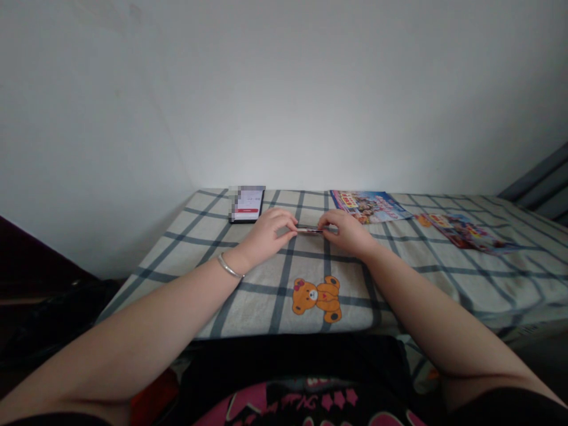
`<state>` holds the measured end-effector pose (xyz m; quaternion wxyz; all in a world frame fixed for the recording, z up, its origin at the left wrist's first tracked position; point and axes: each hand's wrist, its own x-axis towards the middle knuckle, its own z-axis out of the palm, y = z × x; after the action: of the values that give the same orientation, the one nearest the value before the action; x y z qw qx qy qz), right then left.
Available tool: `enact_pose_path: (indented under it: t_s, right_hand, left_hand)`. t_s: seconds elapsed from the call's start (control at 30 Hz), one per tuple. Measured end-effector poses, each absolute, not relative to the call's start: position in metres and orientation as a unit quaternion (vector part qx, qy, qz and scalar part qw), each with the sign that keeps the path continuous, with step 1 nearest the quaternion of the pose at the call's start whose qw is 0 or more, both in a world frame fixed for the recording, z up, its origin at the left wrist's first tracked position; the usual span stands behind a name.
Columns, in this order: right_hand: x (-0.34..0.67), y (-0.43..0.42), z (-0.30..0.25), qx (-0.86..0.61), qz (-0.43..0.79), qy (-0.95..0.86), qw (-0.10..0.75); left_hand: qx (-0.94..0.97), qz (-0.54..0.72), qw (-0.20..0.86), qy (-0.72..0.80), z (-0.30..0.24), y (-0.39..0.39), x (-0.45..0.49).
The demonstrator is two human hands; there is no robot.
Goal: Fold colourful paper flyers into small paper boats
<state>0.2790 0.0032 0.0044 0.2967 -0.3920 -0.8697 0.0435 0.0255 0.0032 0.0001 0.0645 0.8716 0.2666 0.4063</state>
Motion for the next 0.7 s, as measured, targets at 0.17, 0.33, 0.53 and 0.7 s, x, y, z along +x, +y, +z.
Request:
enact_pose_path:
  t_s: [0.17,0.33,0.53,0.7]
  right_hand:
    - [0.2811,0.0061,-0.0022,-0.360,0.056,-0.894,0.261]
    - [0.2804,0.0068,-0.0052,-0.361,0.053,-0.897,0.249]
    - [0.2807,0.0058,-0.0039,-0.389,0.042,-0.889,0.237]
    - [0.2820,0.0065,-0.0045,-0.399,0.043,-0.889,0.222]
  left_hand:
    - [0.907,0.342,-0.001,0.244,-0.0004,0.0033,0.0251]
    - [0.931,0.282,-0.029,0.231,0.0004,0.0001,0.0265]
    - [0.916,0.319,0.028,0.242,-0.0026,0.0016,0.0260]
    - [0.911,0.323,0.047,0.253,-0.0005,0.0004,0.0259]
